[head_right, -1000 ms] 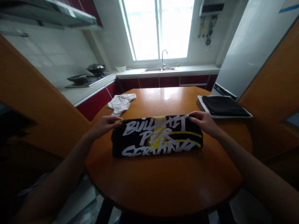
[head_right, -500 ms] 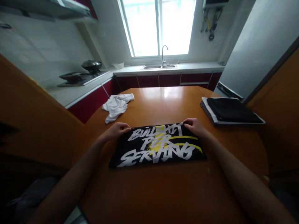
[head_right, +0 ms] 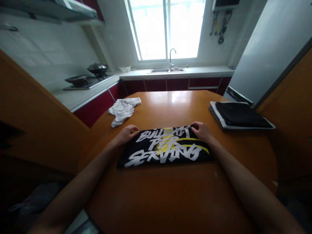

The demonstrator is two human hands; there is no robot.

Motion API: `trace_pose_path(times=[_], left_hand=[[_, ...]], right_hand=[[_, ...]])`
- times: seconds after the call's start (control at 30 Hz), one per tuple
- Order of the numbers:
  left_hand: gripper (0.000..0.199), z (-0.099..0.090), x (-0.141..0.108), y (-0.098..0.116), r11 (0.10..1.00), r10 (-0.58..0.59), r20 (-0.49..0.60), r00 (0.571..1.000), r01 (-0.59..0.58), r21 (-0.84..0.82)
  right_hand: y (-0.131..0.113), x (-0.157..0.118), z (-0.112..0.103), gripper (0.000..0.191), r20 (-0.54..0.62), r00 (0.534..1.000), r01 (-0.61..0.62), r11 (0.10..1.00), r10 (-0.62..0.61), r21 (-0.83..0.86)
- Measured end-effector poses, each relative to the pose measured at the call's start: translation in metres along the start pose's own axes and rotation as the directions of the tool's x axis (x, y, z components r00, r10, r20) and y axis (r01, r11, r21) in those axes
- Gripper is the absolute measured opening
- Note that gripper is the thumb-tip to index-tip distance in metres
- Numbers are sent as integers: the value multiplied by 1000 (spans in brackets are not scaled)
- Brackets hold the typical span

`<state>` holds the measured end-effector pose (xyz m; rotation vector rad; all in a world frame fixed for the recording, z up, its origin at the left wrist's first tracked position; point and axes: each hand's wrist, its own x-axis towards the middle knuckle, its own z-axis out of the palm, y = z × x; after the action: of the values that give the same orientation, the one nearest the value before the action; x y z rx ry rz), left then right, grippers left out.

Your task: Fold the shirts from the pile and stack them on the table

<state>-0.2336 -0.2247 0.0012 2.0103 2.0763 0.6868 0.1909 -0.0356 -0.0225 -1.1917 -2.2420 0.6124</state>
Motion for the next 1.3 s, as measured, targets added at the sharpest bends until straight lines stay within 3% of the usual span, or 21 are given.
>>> trace_pose_path(times=[0.1, 0.2, 0.3, 0.4, 0.53, 0.7, 0.83, 1.07, 1.17, 1.3], left_hand=[[37, -3, -5, 21, 994, -22, -121, 992, 35, 102], [45, 7, -15, 65, 987, 38, -169, 985, -10, 163], [55, 34, -32, 112, 969, 128, -7, 992, -124, 214], [65, 60, -48, 138, 942, 110, 161, 981, -155, 298], [62, 73, -57, 146, 913, 91, 226, 970, -172, 370], [59, 84, -53, 156, 893, 156, 138, 978, -199, 403], [59, 96, -52, 158, 894, 153, 152, 977, -202, 400], [60, 97, -50, 154, 920, 114, 172, 978, -170, 353], [61, 99, -47, 151, 928, 95, 175, 980, -151, 341], [60, 100, -44, 147, 926, 86, 182, 980, -146, 348]], right_hand=[[-18, -8, -5, 36, -84, 996, -28, 977, 10, -212], [-53, -27, -1, 46, -165, 983, 25, 949, -80, -313], [-93, -56, 20, 53, -78, 973, 184, 937, -216, -295], [-119, -82, 50, 60, 154, 944, 326, 893, -291, -312], [-122, -94, 70, 61, 321, 917, 340, 885, -237, -317], [-119, -90, 71, 62, 307, 917, 348, 885, -253, -310], [-116, -89, 74, 62, 334, 914, 337, 886, -228, -319], [-93, -62, 67, 64, 183, 975, 193, 898, -129, -395], [-88, -58, 62, 64, 197, 979, 127, 904, -48, -409], [-86, -56, 56, 65, 164, 986, 105, 911, -42, -398]])
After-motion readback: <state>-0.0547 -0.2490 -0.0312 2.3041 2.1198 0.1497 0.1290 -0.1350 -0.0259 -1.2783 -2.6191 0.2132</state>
